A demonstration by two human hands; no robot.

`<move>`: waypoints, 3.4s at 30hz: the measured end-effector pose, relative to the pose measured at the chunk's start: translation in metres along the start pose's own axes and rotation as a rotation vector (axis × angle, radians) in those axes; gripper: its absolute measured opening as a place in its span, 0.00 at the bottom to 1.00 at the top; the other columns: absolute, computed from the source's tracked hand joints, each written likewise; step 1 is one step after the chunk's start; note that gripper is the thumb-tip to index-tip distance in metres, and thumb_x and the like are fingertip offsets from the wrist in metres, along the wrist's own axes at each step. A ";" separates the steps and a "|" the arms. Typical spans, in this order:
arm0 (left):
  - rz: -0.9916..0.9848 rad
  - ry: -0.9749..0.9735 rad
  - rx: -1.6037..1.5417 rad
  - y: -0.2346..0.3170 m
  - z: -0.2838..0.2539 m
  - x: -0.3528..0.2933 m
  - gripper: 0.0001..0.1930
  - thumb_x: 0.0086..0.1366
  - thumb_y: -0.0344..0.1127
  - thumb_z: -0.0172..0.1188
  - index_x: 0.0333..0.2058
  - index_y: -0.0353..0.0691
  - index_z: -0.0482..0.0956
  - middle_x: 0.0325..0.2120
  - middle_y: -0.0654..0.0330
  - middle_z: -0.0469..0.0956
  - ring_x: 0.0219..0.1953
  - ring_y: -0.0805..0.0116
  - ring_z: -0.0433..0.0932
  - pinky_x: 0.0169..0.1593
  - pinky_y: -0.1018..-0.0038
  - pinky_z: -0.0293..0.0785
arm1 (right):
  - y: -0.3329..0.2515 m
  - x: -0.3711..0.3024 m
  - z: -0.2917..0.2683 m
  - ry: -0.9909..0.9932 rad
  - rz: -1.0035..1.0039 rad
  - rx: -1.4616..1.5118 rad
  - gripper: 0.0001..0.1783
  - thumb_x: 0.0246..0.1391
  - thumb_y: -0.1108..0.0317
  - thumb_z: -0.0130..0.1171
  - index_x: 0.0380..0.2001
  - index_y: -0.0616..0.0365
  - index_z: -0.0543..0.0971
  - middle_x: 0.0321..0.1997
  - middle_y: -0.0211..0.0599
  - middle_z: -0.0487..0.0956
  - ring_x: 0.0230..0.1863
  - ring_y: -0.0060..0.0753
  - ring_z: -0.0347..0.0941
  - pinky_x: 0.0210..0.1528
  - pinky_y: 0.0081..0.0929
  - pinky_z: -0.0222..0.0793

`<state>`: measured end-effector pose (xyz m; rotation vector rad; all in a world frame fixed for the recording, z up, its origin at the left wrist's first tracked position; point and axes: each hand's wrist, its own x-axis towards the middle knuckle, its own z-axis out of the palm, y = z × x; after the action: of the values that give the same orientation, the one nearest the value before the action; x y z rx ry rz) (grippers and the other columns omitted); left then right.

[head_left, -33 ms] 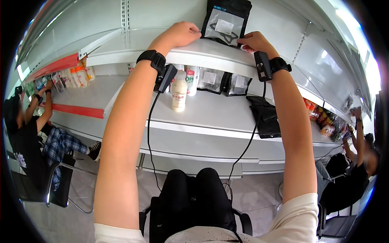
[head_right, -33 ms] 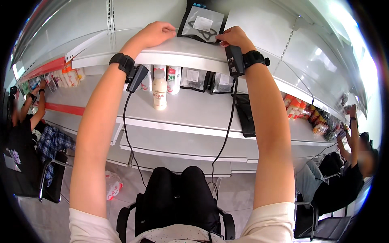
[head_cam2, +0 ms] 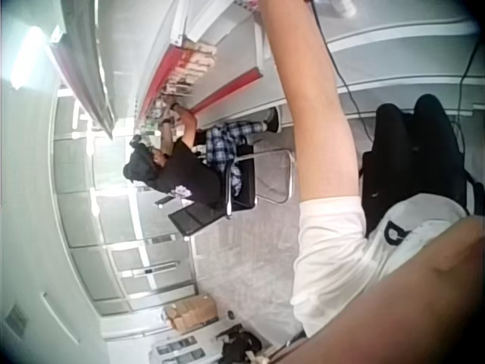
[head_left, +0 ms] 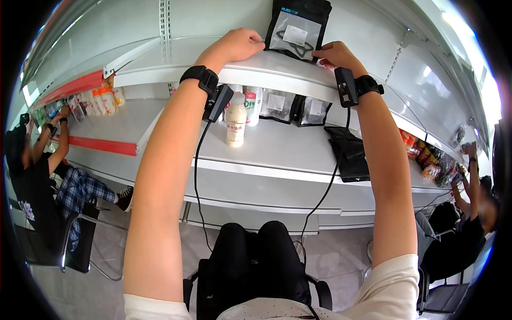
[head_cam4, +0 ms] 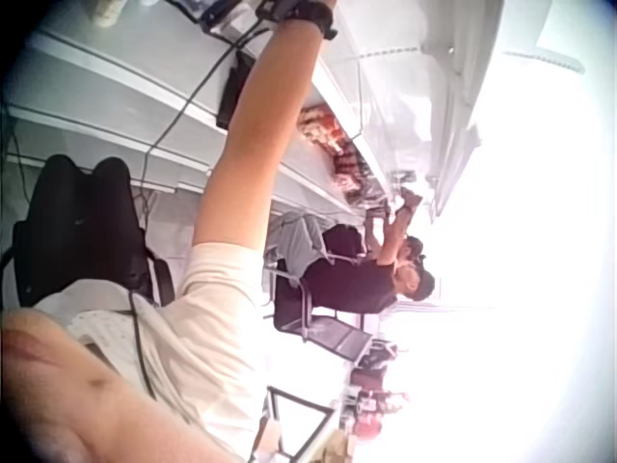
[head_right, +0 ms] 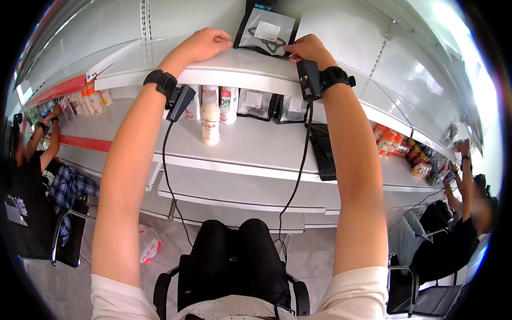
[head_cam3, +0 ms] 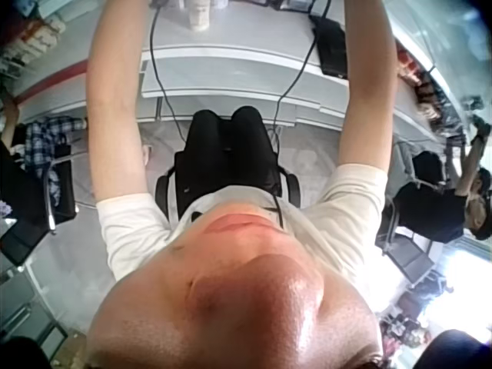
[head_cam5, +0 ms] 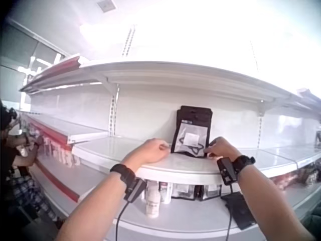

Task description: Organizing and arranging various products on a supermarket shelf.

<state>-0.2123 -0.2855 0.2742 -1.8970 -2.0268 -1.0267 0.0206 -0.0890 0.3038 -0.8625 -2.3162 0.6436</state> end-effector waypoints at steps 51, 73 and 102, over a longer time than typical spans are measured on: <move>0.011 0.023 0.099 0.007 -0.024 -0.006 0.17 0.63 0.44 0.60 0.43 0.37 0.84 0.40 0.48 0.84 0.45 0.53 0.82 0.51 0.65 0.76 | 0.101 -0.252 0.012 0.009 -0.321 -0.223 0.17 0.51 0.69 0.69 0.44 0.63 0.79 0.35 0.40 0.82 0.32 0.28 0.77 0.39 0.24 0.74; 0.099 0.031 0.091 0.000 -0.003 0.005 0.16 0.62 0.43 0.61 0.39 0.34 0.84 0.37 0.47 0.85 0.41 0.54 0.84 0.48 0.66 0.77 | 0.215 -0.160 0.024 0.583 -0.118 -0.626 0.10 0.59 0.56 0.60 0.38 0.46 0.85 0.41 0.33 0.83 0.41 0.47 0.80 0.40 0.40 0.76; -0.043 0.075 -0.486 0.002 0.003 0.011 0.48 0.70 0.73 0.25 0.40 0.32 0.83 0.31 0.54 0.80 0.36 0.63 0.75 0.49 0.68 0.70 | -0.059 -0.224 -0.004 0.586 -0.836 -0.125 0.04 0.53 0.75 0.65 0.33 0.63 0.83 0.25 0.34 0.77 0.22 0.21 0.68 0.25 0.23 0.63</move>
<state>-0.2112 -0.2748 0.2795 -1.9876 -1.9062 -1.7006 0.1381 -0.2845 0.2651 -0.0454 -1.9186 -0.1127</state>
